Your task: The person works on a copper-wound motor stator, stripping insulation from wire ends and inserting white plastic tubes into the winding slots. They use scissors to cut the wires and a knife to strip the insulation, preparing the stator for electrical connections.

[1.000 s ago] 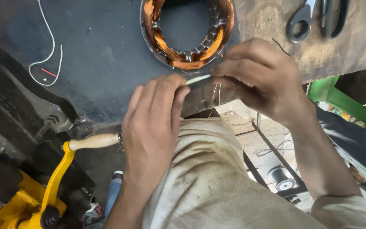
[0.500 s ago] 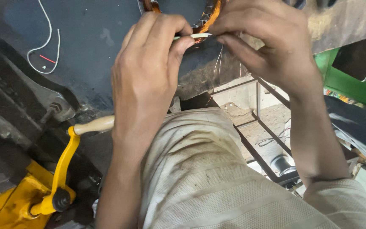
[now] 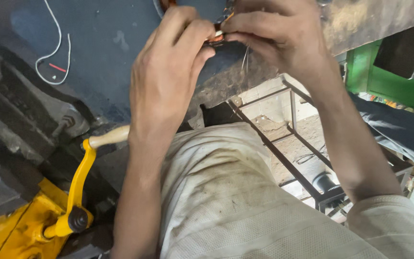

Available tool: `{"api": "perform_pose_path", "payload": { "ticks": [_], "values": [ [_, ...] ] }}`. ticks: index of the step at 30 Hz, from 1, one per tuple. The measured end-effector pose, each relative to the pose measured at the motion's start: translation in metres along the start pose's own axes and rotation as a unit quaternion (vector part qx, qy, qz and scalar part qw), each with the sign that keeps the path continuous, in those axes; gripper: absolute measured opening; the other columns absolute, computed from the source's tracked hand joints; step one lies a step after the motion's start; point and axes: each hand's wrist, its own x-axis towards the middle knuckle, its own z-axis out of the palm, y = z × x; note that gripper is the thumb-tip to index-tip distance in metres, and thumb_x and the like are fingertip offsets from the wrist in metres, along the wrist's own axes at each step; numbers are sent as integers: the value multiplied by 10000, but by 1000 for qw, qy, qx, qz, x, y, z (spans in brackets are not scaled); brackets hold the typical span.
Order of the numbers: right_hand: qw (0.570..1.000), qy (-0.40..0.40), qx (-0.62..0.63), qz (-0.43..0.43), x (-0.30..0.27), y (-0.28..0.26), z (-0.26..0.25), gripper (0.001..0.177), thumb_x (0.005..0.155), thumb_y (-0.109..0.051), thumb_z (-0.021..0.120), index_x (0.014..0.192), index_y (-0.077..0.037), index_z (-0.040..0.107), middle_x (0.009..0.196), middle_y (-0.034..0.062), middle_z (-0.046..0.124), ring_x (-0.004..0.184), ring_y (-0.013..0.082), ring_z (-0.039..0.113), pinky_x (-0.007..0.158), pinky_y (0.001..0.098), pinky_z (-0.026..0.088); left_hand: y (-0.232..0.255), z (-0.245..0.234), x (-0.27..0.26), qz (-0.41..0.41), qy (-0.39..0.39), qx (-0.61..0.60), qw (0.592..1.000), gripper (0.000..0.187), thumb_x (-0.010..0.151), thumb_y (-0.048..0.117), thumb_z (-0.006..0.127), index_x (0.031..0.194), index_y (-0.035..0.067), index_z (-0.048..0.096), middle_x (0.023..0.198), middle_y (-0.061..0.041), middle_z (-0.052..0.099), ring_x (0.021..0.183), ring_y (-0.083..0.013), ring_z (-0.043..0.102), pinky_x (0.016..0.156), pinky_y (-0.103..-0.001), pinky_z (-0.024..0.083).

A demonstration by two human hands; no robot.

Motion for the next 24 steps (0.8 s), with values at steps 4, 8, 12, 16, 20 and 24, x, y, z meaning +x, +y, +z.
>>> {"api": "perform_pose_path", "payload": {
  "ticks": [4,8,12,16,20,24],
  "values": [
    [999,3,-27,-32,-1,-7,-1,284,1006,-27,803,1251,-17,660,1248,90,672,1119,240,687,914,345,536,-4,7,0,-10,8,33,999,233,897,29,791,1058,34,622,1101,-85,622,967,-334,665,779,-462,515],
    [997,-1,-74,-23,7,-16,-2,291,967,-90,882,1196,-16,718,1136,84,690,1029,250,685,837,365,520,-10,14,-6,-21,20,29,999,189,960,29,779,1060,50,620,1134,-72,628,1022,-325,672,835,-452,524],
    [999,7,-35,-29,11,-18,0,306,960,-151,837,1194,-19,690,1171,72,685,1076,254,676,879,359,514,-17,19,-9,-41,28,7,999,185,978,43,790,1060,66,626,1109,-86,650,962,-331,684,784,-451,509],
    [999,35,1,-12,13,-15,13,196,1005,-130,816,1131,-50,689,1169,44,708,1094,231,695,922,348,508,-22,17,-7,-11,32,-12,999,239,937,47,817,1055,54,609,1066,-98,653,951,-352,687,777,-450,517],
    [998,24,-51,-13,12,-6,8,182,997,-206,842,1074,-92,722,1148,0,728,1104,251,633,1023,423,425,-22,16,-2,5,23,-56,998,277,906,9,813,1077,29,596,1024,-123,670,927,-343,708,744,-444,523],
    [992,-5,-121,-47,14,1,5,203,995,-289,818,1090,-131,733,1181,-48,731,1181,282,530,1073,493,339,-17,18,-3,-39,31,29,998,259,874,30,838,1038,31,637,941,-132,731,849,-348,718,664,-443,518]
  ]
}}
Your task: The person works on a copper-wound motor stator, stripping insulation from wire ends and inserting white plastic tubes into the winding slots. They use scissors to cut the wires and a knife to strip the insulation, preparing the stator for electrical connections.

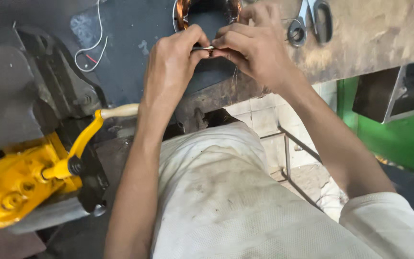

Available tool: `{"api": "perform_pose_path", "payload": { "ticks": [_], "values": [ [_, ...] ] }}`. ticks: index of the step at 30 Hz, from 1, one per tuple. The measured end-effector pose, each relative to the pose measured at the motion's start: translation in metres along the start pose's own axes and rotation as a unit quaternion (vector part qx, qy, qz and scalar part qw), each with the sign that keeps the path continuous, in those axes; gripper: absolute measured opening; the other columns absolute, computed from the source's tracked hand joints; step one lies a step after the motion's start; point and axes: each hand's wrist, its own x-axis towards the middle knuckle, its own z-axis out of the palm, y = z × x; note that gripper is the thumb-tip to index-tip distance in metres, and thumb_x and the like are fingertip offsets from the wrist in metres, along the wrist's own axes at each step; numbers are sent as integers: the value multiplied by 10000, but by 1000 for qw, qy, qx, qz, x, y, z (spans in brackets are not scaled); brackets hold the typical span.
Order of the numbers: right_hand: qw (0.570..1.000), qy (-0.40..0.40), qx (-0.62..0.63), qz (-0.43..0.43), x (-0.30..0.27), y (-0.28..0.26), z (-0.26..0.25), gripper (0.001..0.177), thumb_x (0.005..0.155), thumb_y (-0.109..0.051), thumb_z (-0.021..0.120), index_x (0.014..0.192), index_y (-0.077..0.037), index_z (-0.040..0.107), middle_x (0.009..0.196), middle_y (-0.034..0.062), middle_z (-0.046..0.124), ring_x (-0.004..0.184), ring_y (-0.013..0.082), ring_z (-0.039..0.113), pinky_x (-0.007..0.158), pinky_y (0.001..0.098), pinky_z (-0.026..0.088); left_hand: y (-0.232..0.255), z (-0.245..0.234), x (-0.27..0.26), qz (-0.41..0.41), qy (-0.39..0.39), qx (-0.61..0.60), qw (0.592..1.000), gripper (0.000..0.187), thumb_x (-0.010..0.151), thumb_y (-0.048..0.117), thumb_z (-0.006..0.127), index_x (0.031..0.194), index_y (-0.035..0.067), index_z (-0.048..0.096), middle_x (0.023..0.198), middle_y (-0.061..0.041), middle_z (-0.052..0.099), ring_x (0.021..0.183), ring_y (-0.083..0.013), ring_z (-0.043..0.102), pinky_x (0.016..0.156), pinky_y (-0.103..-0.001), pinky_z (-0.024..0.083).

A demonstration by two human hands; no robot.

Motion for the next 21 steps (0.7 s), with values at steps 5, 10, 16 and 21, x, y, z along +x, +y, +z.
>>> {"api": "perform_pose_path", "payload": {
  "ticks": [5,10,16,21],
  "values": [
    [999,-30,-13,-41,0,16,1,207,1030,-293,789,1104,-121,699,1235,-51,722,1183,263,520,1104,504,323,5,20,-13,-75,62,-24,995,184,900,19,795,1011,79,662,975,-90,771,905,-259,775,720,-379,586],
    [997,-66,13,-34,5,13,-9,171,975,-263,806,1082,-154,727,1216,-56,734,1211,271,549,1089,503,336,29,20,-19,-58,129,2,990,337,842,2,774,1143,40,627,1098,-176,728,979,-366,728,758,-425,592],
    [998,-42,28,-47,14,12,-9,149,978,-220,827,1076,-160,733,1205,-50,737,1183,272,553,1057,484,340,62,-38,-31,-200,-93,237,946,330,912,-1,671,1231,-30,595,1018,-275,697,959,-470,706,782,-517,584],
    [997,-20,49,-53,12,16,-4,129,994,-200,822,1064,-146,728,1171,-61,746,1174,250,549,1062,480,327,102,-79,-35,-358,-305,387,793,223,988,46,608,1205,-6,610,916,-234,694,882,-422,691,752,-511,563]
  ]
}}
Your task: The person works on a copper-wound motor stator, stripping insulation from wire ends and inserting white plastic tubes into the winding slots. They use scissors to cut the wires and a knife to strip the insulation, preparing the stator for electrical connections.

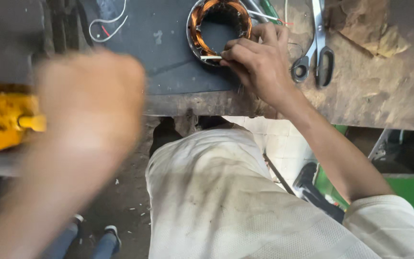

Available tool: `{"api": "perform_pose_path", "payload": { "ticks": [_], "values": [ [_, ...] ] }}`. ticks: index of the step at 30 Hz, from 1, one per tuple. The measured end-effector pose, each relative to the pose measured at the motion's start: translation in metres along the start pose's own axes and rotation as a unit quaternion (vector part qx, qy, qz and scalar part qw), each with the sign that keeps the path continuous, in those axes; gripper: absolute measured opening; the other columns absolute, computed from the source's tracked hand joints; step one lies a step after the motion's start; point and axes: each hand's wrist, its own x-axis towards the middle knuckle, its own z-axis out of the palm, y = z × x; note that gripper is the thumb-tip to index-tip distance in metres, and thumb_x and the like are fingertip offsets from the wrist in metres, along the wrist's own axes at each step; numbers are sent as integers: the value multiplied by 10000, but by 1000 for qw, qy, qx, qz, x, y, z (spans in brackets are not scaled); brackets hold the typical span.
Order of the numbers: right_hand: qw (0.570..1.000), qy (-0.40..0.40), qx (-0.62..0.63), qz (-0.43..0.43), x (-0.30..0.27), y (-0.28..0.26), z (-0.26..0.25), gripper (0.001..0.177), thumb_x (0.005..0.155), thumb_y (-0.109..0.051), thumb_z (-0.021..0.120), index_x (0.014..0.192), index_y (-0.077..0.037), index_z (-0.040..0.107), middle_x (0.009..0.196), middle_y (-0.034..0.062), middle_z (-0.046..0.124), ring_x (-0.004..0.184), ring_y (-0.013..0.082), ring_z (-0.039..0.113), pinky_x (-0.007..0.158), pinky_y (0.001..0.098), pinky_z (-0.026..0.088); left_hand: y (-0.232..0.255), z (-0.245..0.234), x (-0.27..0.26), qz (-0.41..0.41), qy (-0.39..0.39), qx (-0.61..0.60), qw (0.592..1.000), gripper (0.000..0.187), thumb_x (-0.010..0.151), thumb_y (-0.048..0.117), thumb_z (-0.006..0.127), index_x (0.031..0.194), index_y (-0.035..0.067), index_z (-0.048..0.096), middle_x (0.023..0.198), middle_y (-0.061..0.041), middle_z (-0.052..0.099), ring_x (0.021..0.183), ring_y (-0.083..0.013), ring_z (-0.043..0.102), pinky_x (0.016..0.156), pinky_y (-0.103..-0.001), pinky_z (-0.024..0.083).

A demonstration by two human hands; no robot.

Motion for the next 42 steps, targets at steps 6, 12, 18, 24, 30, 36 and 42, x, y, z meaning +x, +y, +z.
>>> {"api": "perform_pose_path", "payload": {
  "ticks": [6,12,18,24,30,36,42],
  "values": [
    [1000,3,15,-11,2,3,-1,121,994,-220,813,1014,-139,726,1175,-70,745,1106,260,535,1010,473,325,2,-35,-31,-66,64,-33,995,160,1045,121,557,1164,21,596,895,-178,644,811,-335,621,700,-446,526],
    [1000,12,8,-2,12,-7,-9,162,974,-274,838,1045,-161,746,1137,-44,744,1209,279,545,1054,512,344,-8,-61,-47,-53,174,-341,922,167,1101,195,506,1123,48,583,874,-122,595,739,-249,551,648,-381,490],
    [961,143,116,208,-20,-73,-57,200,1085,-57,662,1281,-79,694,1304,91,679,1256,272,596,1104,408,458,10,-2,0,168,78,-900,396,187,1186,196,468,1141,45,567,932,-63,574,823,-182,552,758,-350,511],
    [709,109,549,429,-7,-143,-50,313,1033,-57,611,1340,1,594,1223,116,698,1019,144,663,874,280,579,37,40,14,173,16,-958,229,194,1168,204,417,1189,49,532,1040,-109,624,1060,-224,626,1001,-378,497],
    [767,107,438,457,18,-170,-24,230,947,-19,742,1170,8,690,1121,97,728,1001,138,708,846,274,608,26,39,21,143,-3,-925,352,208,1133,239,461,1199,60,544,1176,-121,659,1168,-216,627,1054,-363,484],
    [828,68,306,465,23,-145,-37,165,894,-40,778,1054,-17,745,993,69,767,886,130,743,776,260,612,-25,-3,-2,147,9,-263,954,354,1012,409,531,1305,239,631,1217,-25,714,1112,-197,682,875,-348,543],
    [878,-31,333,343,14,-86,-51,197,913,-112,752,1101,-57,736,992,46,767,906,132,750,781,265,590,-18,-3,12,275,175,-281,903,373,895,123,645,1265,92,675,1146,-71,723,1019,-269,651,805,-412,538]
  ]
}}
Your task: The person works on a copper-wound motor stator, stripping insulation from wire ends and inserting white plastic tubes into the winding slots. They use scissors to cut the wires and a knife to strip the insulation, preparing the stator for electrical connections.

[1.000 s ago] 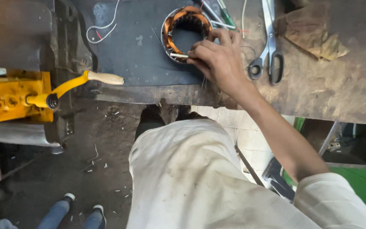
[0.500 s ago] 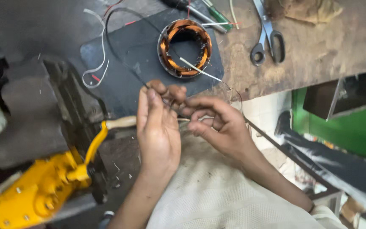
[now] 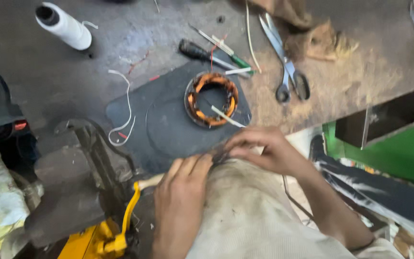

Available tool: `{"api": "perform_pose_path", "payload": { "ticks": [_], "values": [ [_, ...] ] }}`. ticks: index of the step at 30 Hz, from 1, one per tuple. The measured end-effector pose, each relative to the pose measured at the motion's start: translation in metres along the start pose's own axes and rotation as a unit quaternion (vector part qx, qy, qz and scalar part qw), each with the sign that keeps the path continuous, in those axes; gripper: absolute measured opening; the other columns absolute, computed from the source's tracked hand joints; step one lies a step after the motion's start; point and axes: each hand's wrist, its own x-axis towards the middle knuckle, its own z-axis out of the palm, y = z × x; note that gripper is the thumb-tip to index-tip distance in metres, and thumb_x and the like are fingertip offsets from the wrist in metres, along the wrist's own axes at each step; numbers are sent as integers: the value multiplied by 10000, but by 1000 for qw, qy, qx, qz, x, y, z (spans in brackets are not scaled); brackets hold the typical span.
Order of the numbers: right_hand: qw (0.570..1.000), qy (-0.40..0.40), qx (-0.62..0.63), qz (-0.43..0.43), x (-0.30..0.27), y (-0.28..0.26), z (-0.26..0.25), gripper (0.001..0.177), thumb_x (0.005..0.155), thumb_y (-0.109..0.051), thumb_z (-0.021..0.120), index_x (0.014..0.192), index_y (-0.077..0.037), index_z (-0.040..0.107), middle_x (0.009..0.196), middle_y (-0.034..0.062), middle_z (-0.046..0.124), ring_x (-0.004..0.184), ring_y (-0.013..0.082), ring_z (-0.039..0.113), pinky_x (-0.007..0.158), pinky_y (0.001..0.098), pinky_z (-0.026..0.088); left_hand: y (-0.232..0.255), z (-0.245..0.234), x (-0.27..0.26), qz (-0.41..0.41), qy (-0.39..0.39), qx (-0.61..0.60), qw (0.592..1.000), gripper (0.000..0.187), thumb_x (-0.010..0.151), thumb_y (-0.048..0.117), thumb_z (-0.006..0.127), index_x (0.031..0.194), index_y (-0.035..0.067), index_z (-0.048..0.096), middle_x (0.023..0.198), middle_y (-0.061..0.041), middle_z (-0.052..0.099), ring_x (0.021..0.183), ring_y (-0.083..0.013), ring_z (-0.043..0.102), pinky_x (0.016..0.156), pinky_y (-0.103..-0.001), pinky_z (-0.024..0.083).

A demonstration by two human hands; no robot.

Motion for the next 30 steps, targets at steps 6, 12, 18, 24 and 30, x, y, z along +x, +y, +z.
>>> {"api": "perform_pose_path", "payload": {
  "ticks": [6,12,18,24,30],
  "values": [
    [955,159,-242,-63,149,81,-68,202,936,-108,771,1110,-15,725,956,148,689,755,261,673,684,378,547,0,-1,12,-21,115,-22,993,289,894,120,706,1182,115,689,965,-69,727,984,-275,684,833,-432,527],
    [892,163,-417,-60,168,90,-32,89,938,-173,757,964,-94,728,935,111,687,858,363,700,630,482,516,0,-9,30,-120,145,-164,968,255,967,94,678,1210,21,649,1010,-146,720,896,-281,730,741,-354,558],
    [872,186,-452,-32,174,114,-48,140,930,-149,719,978,-67,616,901,149,682,790,379,683,623,503,523,7,-10,34,-119,173,-202,957,179,946,94,729,1098,24,664,958,-96,722,848,-197,726,714,-305,553],
    [961,245,-126,-35,132,125,-92,254,1045,-28,645,1294,-16,596,981,137,730,884,316,740,789,403,584,16,-15,21,-101,196,-216,951,174,933,85,750,1077,28,670,974,-76,724,865,-161,741,721,-288,566],
    [912,282,-278,-107,133,143,-86,194,1019,10,658,1205,-34,692,1075,157,728,957,271,732,829,344,597,14,-13,7,-126,204,-165,957,164,924,95,756,1062,25,700,924,-93,725,731,-193,667,649,-309,521]
  ]
}}
